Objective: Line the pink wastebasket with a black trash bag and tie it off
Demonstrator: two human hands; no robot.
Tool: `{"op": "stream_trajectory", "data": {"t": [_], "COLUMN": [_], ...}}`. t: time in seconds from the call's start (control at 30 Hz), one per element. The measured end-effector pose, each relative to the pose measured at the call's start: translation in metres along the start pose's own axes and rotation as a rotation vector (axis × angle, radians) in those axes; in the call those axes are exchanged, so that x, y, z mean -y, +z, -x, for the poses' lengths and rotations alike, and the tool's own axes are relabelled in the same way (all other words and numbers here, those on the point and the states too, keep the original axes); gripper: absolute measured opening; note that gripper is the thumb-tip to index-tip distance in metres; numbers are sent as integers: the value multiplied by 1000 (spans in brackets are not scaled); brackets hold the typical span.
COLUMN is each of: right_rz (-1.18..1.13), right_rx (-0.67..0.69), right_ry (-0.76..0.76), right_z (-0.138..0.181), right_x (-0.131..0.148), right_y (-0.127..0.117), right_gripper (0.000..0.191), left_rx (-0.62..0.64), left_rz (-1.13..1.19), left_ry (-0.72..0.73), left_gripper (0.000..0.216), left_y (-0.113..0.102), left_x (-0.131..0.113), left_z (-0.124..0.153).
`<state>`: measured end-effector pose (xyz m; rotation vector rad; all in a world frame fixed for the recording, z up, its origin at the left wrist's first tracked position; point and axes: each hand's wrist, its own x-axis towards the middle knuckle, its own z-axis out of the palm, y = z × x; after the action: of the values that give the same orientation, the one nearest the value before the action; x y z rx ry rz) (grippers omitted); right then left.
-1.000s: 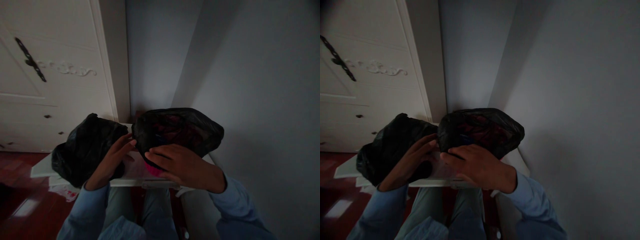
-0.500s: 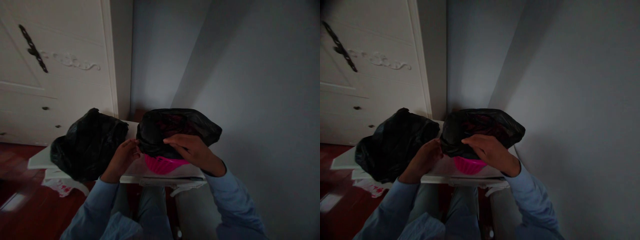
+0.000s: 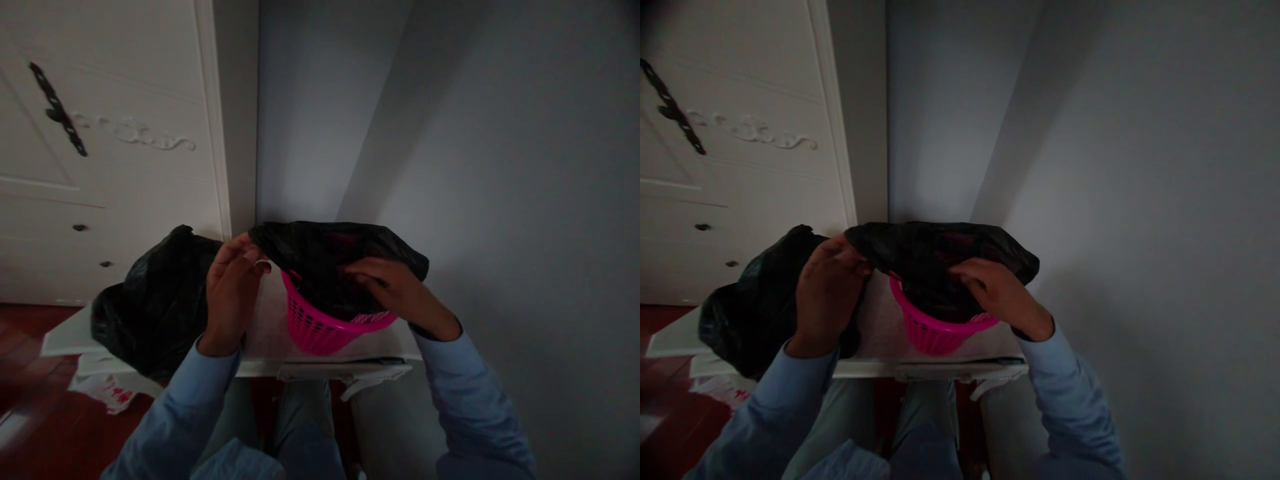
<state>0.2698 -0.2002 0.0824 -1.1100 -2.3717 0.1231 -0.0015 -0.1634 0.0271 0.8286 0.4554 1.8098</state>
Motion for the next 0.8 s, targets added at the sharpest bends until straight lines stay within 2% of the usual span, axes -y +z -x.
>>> {"op": "stream_trajectory", "data": {"t": [0.1, 0.17, 0.23, 0.33, 0.47, 0.57, 0.63, 0.73, 0.8], "right_rz": [-1, -34, -103, -258, -473, -562, -644, -817, -932], "right_rx": [-461, -656, -748, -698, -577, -635, -781, -1043, -1136], "right_ry": [165, 327, 505, 704, 661, 585, 549, 464, 417], "right_z": [25, 46, 66, 87, 90, 82, 77, 73, 72], "right_x": [-19, -43, -68, -91, -87, -84, -87, -96, -100], "right_y": [-19, -25, -24, -19, -18, -22, -24, -24, -21], "right_gripper": [28, 38, 55, 65, 56, 43, 35, 28, 30], "left_rx": [19, 44, 64, 52, 141, 183, 101, -171, -311], "left_rz": [-99, -176, -217, -233, -202, -264, -295, -233, -169], "left_ry": [104, 80, -11, -129, -225, -250, -193, 76, 209], "left_gripper": [47, 57, 64, 67, 65, 47, 33, 23, 26], "left_y": [-18, -27, -29, -22, -7, 0, 3, 1, -2], "left_x": [8, 12, 15, 13, 5, 2, 3, 8, 11], "left_z": [5, 7, 7, 0, -21, -40, -49, -54, -52]}}
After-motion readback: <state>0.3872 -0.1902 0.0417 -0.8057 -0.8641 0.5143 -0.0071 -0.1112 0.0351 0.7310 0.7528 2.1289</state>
